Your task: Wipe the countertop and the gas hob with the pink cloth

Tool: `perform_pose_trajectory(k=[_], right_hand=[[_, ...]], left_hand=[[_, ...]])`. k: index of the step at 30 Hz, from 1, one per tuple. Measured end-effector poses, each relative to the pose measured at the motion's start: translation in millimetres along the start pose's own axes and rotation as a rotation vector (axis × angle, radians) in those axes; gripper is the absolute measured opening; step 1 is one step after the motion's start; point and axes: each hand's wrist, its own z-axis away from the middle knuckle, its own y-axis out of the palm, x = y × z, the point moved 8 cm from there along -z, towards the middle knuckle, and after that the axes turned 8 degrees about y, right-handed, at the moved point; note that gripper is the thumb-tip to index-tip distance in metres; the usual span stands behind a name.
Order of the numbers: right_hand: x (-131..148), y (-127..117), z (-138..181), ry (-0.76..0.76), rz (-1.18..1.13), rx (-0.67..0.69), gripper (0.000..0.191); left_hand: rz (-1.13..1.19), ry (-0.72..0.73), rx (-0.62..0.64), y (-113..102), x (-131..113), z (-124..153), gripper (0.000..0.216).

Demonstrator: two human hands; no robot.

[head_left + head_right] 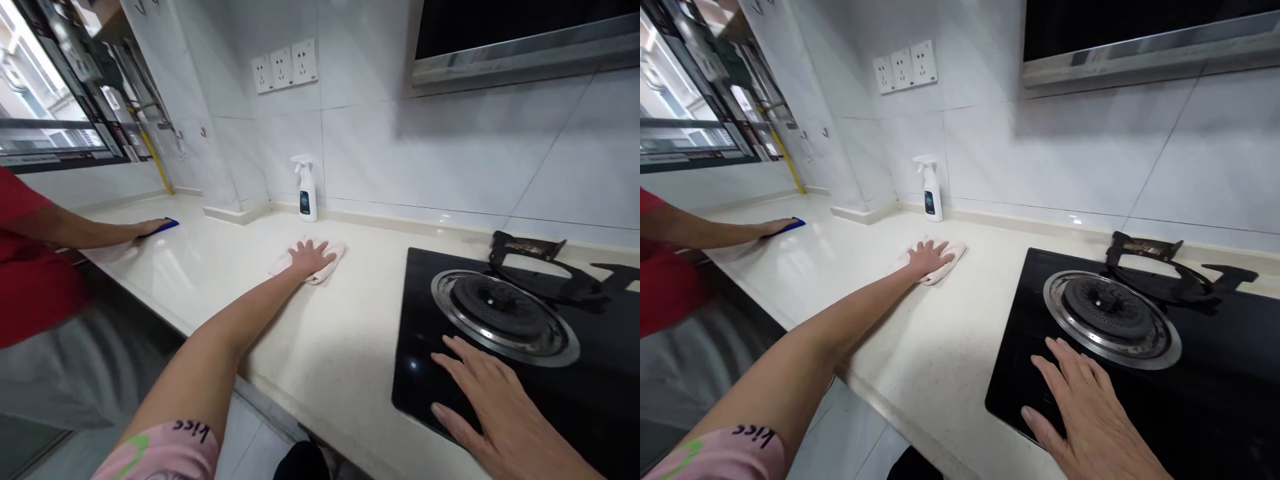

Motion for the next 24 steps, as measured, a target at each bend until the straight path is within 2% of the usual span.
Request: perform_pose_trajectory(k=[2, 4, 6, 8, 11, 14, 17, 19, 21, 24], right_hand=[[2.7, -4.5, -1.4, 0.005, 0.013, 0.011, 0.064], [3.5, -7.4, -1.8, -0.01, 0.017, -0.001, 0.064], [2.5, -7.8, -1.2, -0.031, 0.018, -0.019, 0.063], [1.1, -6.6, 0.5, -0.056, 0.015, -0.039, 0.062], [-0.4, -4.9, 4.9, -0.093, 0.015, -0.097, 0.062], [-1.2, -3.4, 10.9, -0.118, 0.021, -0.163, 0.07], [0.6, -1.1, 16.0, -0.141, 0.031, -0.174, 0.079], [5.0, -2.7, 17.7, -0.161, 0.039, -0.166, 0.084], [10.9, -9.6, 17.4, -0.172, 0.036, -0.182, 0.088], [21.6, -22.8, 12.8, -0.205, 0.022, -0.208, 0.088]], left_hand=[[-0.002, 0.06, 0.023, 1.1, -33.1, 1.7, 0.078], [0.006, 0.164, 0.027, 2.5, -65.2, 19.9, 0.077], [0.017, 0.278, 0.031, 4.7, -88.2, 51.1, 0.076], [0.034, 0.386, 0.036, 5.9, -96.5, 88.9, 0.074], [0.055, 0.469, 0.038, 3.1, -74.0, 138.9, 0.071], [0.033, 0.354, 0.019, -5.0, -14.8, 155.5, 0.071], [-0.023, 0.117, 0.0, -14.3, 49.5, 132.6, 0.072], [-0.05, -0.015, -0.006, -18.5, 76.4, 100.5, 0.075], [-0.05, -0.112, -0.006, -19.7, 87.1, 60.0, 0.078], [-0.029, -0.194, -0.002, -16.6, 77.9, -5.1, 0.081]])
